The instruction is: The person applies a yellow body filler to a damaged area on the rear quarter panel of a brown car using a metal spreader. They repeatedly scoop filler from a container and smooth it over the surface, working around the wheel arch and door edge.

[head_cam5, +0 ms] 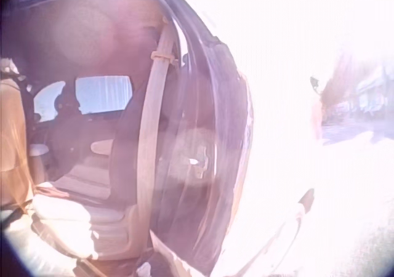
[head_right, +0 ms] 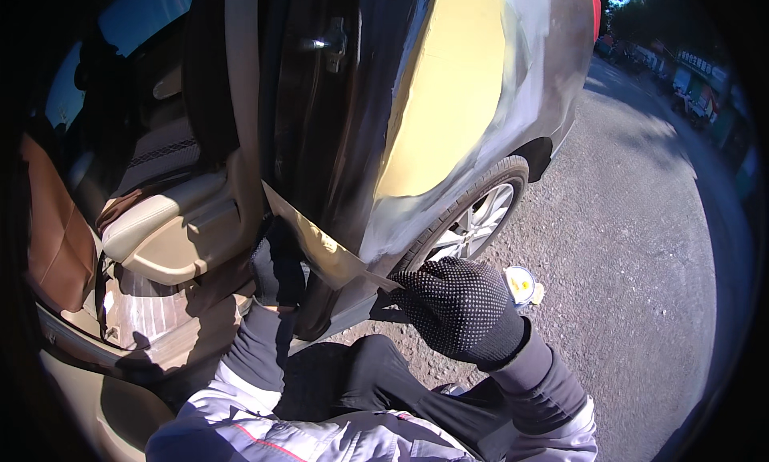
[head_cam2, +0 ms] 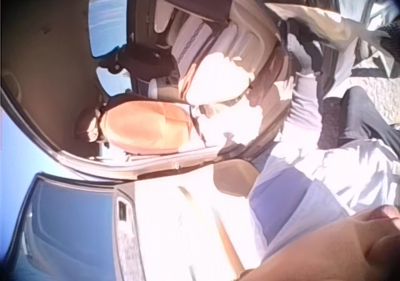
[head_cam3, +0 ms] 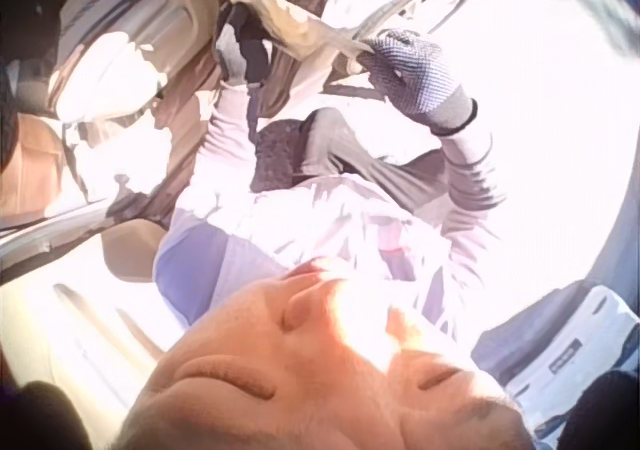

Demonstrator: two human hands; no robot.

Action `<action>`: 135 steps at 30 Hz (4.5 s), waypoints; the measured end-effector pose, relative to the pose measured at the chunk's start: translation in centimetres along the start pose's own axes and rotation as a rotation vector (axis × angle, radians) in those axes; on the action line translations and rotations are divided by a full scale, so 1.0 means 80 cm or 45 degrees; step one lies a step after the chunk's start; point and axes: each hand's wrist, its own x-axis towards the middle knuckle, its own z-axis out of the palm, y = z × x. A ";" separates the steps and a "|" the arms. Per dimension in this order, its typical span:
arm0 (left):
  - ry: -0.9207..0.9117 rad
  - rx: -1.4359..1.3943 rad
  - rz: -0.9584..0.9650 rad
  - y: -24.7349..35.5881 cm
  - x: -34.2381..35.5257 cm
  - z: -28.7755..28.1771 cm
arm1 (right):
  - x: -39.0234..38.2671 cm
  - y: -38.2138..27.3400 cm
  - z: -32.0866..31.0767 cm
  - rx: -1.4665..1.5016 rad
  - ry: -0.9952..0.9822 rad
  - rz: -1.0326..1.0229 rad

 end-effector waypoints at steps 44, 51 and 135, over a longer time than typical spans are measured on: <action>0.062 -0.338 -0.137 -0.036 -0.002 0.008 | 0.198 0.064 -0.242 -1.492 0.475 -0.606; 0.040 0.073 0.109 -0.031 0.003 0.009 | 0.190 0.060 -0.227 -1.520 0.418 -0.497; 0.040 -0.743 -0.232 -0.040 0.005 0.002 | 0.107 0.037 0.011 -0.541 0.858 0.234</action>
